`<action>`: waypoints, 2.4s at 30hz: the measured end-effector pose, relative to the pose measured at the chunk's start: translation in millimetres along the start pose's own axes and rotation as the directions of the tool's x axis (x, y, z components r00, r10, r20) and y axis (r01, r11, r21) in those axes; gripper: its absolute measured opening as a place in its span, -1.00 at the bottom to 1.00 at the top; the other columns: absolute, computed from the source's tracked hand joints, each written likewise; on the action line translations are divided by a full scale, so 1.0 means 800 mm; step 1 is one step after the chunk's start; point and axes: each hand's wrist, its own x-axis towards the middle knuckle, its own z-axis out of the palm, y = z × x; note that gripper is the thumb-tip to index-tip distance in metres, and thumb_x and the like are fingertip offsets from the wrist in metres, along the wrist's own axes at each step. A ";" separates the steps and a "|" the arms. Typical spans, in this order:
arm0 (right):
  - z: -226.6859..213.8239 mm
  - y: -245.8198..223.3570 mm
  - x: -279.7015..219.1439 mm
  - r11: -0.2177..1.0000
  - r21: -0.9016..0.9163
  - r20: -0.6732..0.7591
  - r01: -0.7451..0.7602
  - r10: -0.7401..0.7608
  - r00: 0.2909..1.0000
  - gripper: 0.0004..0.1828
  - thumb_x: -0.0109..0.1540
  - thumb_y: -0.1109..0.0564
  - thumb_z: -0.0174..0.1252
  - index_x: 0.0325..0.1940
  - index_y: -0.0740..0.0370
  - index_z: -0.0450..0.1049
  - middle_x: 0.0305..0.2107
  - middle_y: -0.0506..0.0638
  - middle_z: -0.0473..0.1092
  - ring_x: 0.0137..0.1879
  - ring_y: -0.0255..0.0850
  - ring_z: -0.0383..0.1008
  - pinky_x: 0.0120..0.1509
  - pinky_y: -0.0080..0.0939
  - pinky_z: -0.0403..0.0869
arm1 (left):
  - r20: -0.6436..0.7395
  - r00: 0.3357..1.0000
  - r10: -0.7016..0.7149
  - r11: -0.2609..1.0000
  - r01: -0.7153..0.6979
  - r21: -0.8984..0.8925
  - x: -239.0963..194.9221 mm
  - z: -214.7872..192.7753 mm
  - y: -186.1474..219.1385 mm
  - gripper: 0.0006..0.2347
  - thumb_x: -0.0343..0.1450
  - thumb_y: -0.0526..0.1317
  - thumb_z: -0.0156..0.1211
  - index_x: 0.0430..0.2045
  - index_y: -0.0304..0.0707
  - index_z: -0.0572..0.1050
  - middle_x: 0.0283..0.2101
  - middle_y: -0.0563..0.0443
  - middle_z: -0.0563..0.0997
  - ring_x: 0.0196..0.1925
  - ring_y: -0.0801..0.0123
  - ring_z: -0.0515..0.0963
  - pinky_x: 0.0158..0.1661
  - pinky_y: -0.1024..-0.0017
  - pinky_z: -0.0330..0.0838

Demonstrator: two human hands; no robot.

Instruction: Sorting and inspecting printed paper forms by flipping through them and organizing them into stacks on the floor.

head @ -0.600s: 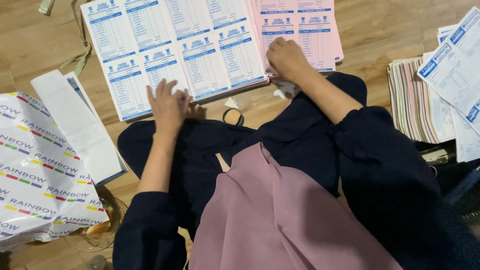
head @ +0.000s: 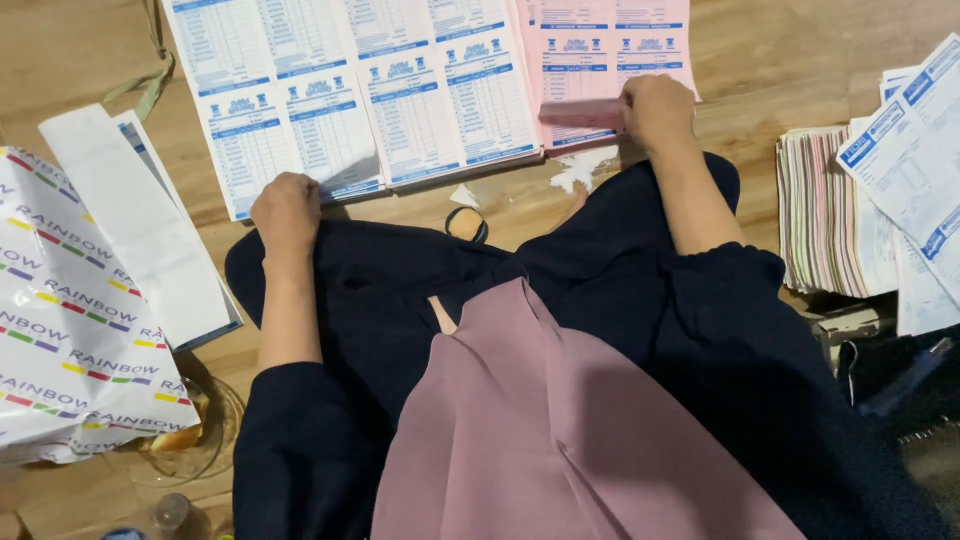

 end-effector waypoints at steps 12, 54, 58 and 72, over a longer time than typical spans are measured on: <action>-0.027 -0.007 -0.005 0.917 0.372 -0.019 -0.143 0.161 0.987 -0.50 0.15 0.02 0.18 -0.74 0.15 0.09 -0.75 -0.03 0.14 -0.57 -0.10 0.12 -0.51 -0.09 0.11 | 0.007 0.984 -0.180 0.983 0.180 -0.034 0.010 0.008 -0.008 -0.91 0.23 -0.32 0.17 -0.46 -0.16 0.52 -0.34 -0.08 0.48 -0.39 0.06 0.49 -0.52 0.19 0.36; -0.019 -0.216 0.013 0.717 -0.069 -0.469 0.693 -0.637 0.612 -0.40 0.07 -0.20 0.10 0.12 0.07 0.30 -0.05 0.05 0.31 0.07 -0.03 0.27 -0.03 -0.08 0.36 | -0.652 0.756 0.061 0.852 -0.379 -0.360 0.069 -0.085 0.168 -0.65 0.35 -0.43 0.05 -0.01 0.01 0.40 0.01 -0.04 0.41 0.07 0.17 0.37 0.03 0.35 0.29; -0.037 -0.132 0.029 0.914 0.046 -0.312 0.403 -0.370 0.875 -0.36 0.08 -0.20 0.13 0.12 0.19 0.26 -0.06 0.16 0.28 0.01 0.06 0.29 -0.08 0.04 0.34 | -0.607 0.758 0.237 0.921 -0.374 -0.108 0.073 -0.029 0.215 -0.63 0.30 -0.39 0.10 -0.04 0.08 0.40 0.03 0.00 0.41 0.03 0.14 0.41 -0.06 0.31 0.36; 0.075 -0.056 0.020 0.951 -0.304 -0.162 0.048 -0.102 0.981 -0.88 0.02 0.23 0.02 -0.42 0.33 0.43 -0.68 0.13 0.34 -0.54 0.00 0.39 -0.50 0.03 0.26 | 0.097 0.963 0.250 0.962 -0.236 -0.136 0.063 -0.057 0.168 -0.41 0.25 0.13 0.12 0.13 -0.08 0.21 0.21 -0.11 0.19 0.23 0.02 0.15 0.14 -0.11 -0.04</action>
